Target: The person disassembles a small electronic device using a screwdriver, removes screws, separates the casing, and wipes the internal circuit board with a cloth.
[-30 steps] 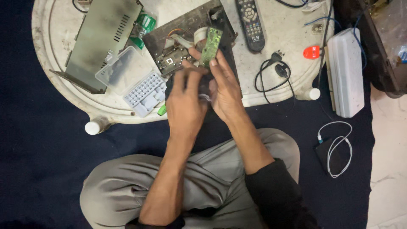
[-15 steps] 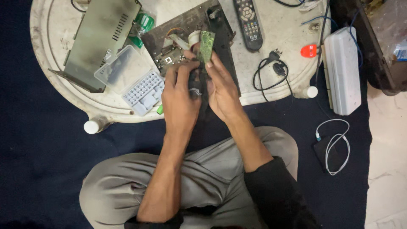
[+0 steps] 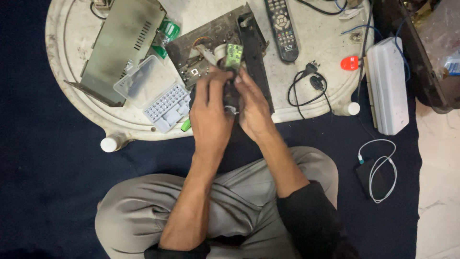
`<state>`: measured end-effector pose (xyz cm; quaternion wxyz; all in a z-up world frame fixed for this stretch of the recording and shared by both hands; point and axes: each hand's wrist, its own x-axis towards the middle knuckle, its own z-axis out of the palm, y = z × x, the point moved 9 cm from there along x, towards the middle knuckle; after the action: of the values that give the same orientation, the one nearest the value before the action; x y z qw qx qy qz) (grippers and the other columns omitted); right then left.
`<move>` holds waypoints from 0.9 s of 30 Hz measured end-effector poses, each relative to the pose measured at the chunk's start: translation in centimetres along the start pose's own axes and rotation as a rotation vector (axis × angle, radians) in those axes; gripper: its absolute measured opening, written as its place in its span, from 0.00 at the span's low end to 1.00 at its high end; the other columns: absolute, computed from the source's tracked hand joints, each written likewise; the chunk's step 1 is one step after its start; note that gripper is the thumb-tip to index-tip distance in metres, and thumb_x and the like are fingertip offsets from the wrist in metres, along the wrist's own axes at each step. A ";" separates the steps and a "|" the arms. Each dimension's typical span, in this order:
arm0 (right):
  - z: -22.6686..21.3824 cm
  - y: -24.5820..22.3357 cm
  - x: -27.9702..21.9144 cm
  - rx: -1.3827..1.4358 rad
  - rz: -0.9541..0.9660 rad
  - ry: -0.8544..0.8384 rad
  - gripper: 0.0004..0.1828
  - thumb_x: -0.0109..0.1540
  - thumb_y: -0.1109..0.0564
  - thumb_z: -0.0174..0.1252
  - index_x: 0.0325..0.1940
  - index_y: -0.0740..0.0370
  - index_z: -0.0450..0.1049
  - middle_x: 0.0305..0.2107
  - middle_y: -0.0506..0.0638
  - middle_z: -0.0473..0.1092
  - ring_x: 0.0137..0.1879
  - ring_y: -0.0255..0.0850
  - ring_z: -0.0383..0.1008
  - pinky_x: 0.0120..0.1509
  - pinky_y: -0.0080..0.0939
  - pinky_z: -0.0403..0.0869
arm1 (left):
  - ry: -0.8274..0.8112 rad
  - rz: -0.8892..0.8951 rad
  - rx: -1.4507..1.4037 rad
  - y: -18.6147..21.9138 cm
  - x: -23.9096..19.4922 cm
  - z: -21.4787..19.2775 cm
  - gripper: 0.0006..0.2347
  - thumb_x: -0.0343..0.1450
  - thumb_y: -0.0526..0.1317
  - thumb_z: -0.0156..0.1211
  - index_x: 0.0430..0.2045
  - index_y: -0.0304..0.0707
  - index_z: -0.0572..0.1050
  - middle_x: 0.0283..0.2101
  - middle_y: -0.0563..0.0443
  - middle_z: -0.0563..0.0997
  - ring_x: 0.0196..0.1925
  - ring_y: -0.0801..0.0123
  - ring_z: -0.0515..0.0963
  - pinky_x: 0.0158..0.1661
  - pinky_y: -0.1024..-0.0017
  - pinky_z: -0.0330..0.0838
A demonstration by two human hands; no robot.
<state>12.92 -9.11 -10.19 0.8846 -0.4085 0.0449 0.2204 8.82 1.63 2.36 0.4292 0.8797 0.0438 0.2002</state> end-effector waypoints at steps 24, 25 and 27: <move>2.6 -3.7 -0.7 -0.326 -0.155 0.040 0.25 0.75 0.54 0.47 0.76 0.65 0.61 0.61 0.56 0.72 0.66 0.37 0.72 0.73 0.38 0.69 | -0.010 -0.483 -1.180 -5.0 -1.1 1.4 0.15 0.73 0.29 0.64 0.54 0.27 0.74 0.52 0.44 0.79 0.54 0.67 0.77 0.60 0.71 0.70; 2.6 -3.7 -0.7 -0.362 -0.165 0.044 0.25 0.75 0.54 0.47 0.76 0.64 0.61 0.61 0.55 0.72 0.67 0.38 0.72 0.74 0.38 0.69 | -0.035 -0.422 -1.069 -4.2 -0.8 1.1 0.18 0.70 0.29 0.65 0.55 0.30 0.70 0.53 0.45 0.78 0.55 0.67 0.77 0.59 0.70 0.70; 2.5 -3.8 -0.7 -0.296 -0.162 0.056 0.26 0.74 0.55 0.49 0.76 0.64 0.60 0.62 0.55 0.71 0.68 0.39 0.71 0.75 0.39 0.68 | -0.080 -0.302 -0.844 -2.7 -0.2 0.7 0.27 0.65 0.30 0.68 0.58 0.35 0.62 0.55 0.49 0.76 0.57 0.67 0.76 0.59 0.69 0.70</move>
<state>13.66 -9.66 -5.72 0.8280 -0.5426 0.0036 0.1411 9.16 2.75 -0.13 0.7762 0.6184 0.0695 0.1013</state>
